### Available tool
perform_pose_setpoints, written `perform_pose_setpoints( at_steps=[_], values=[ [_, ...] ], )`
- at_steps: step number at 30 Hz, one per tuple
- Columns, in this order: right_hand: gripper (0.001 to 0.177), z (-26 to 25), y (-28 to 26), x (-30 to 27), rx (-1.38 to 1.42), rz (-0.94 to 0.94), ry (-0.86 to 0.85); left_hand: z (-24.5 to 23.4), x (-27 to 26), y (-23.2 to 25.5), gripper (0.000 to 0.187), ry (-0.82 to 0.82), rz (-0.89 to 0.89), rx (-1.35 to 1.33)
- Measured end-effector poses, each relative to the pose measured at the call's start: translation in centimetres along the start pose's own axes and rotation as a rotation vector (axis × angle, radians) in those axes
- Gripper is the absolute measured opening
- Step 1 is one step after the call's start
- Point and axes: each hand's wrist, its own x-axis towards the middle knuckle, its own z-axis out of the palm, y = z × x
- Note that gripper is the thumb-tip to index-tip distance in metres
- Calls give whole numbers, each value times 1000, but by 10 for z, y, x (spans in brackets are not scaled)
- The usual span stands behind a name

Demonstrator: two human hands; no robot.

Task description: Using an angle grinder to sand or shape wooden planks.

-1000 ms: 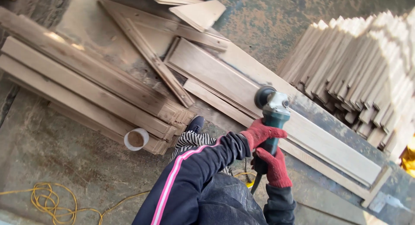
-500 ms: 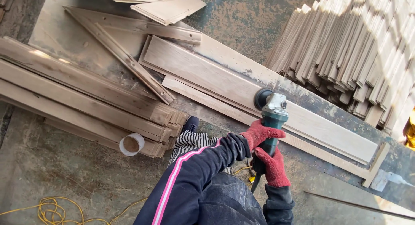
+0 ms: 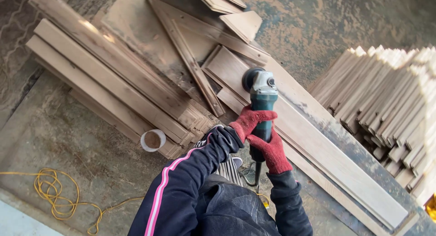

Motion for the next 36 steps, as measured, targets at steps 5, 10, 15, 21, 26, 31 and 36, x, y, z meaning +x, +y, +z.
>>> perform_pose_setpoints(
  at_steps=[5,10,15,21,26,31,36],
  values=[
    [50,56,-31,30,-148,-22,-88,-34,7,59,42,62,82,-104],
    [51,87,-64,38,-168,-51,-147,-48,19,90,45,121,145,-132],
    [50,62,-48,35,-142,5,-127,-39,27,65,42,81,88,-43],
    [46,-2,-26,-2,-35,110,-29,6,-6,14,47,-21,-30,-14],
    [41,-19,-6,-11,-22,139,4,17,-16,-3,53,-54,-60,-22],
    [45,10,-19,9,-50,52,-29,-3,-4,26,45,16,-5,25],
    [55,69,-73,29,-163,42,-141,-33,7,75,49,123,52,70]
  ],
)
